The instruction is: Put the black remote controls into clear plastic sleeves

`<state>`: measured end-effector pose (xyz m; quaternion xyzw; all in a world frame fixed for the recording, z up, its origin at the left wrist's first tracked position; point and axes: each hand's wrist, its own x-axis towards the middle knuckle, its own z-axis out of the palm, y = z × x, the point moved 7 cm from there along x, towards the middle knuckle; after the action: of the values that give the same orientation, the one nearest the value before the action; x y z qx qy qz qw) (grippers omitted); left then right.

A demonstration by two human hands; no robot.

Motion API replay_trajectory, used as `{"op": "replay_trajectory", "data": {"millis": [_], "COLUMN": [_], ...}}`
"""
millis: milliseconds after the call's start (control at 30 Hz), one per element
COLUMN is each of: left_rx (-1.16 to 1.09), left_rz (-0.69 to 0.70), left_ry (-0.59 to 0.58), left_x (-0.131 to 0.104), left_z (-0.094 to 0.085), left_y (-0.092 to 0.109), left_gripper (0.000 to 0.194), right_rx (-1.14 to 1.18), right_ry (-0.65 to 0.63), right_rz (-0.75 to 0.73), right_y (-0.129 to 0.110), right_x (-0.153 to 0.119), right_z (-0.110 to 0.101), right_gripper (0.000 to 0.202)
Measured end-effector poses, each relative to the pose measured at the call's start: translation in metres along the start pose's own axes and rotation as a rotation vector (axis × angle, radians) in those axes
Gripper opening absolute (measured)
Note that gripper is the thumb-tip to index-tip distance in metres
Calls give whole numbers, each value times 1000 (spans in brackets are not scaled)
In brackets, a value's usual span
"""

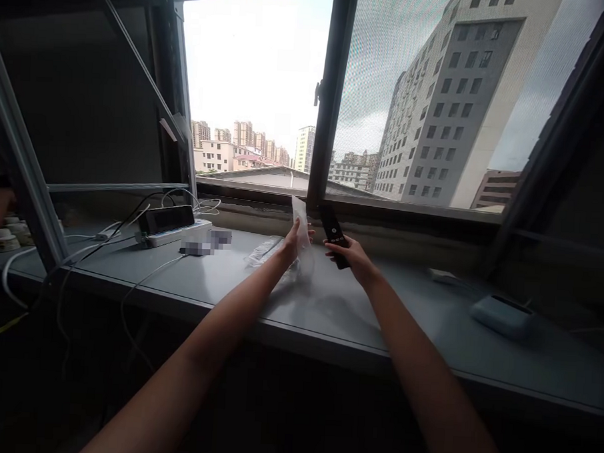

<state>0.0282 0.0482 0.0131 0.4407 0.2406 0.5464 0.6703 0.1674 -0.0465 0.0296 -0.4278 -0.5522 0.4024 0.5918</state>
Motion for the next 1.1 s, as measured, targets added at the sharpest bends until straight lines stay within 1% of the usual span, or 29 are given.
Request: {"op": "replay_trajectory", "data": {"millis": [33,100,167,233,267,333,433,500,533,633,700,800,867,933,1000,1067,1100], "left_rx": [-4,-16,-23,-24,-25,-27,-31,-34,-35,-37,-39,-56,-79,-113,-149,-177,-188], "left_rz": [-1,-6,-12,-15,-15,-18,-29,-29,-28,-25,-29,-36,-32,-15,11,41,53], "left_ry": [6,16,22,23,23,29,40,39,37,28,27,24,23,34,61,105,132], "left_x": [0,-2,-3,-4,-4,-4,-4,-2,-2,-1,-1,-2,-2,-4,-5,-6,-6], "left_z": [0,1,2,2,2,2,1,1,1,1,1,2,2,2,-1,-4,-7], "left_y": [0,1,2,2,3,3,2,2,2,2,2,1,2,4,8,12,13], "left_gripper": [55,53,51,52,52,53,55,56,56,55,54,53,54,55,55,56,57], "right_rx": [-87,-342,-670,-954,-1049,-1163,-1203,-1123,-1032,-594,-343,-145,-10,147,280,339,342], "right_ry": [50,198,362,464,485,496,508,531,541,535,537,577,576,521,391,227,157], "right_rz": [-8,-52,-127,-190,-208,-224,-225,-202,-172,-31,17,30,112,225,286,281,255], "right_y": [2,2,-8,-18,-22,-26,-28,-26,-24,-9,-2,0,4,11,12,8,4], "right_x": [1,1,-4,-10,-12,-15,-16,-14,-12,-6,-3,-3,-5,-7,-8,-8,-8], "right_z": [-3,-12,-21,-25,-25,-25,-25,-28,-31,-43,-49,-56,-57,-51,-40,-27,-21], "right_gripper": [49,47,41,37,37,37,35,34,36,49,51,33,24,24,25,27,27]}}
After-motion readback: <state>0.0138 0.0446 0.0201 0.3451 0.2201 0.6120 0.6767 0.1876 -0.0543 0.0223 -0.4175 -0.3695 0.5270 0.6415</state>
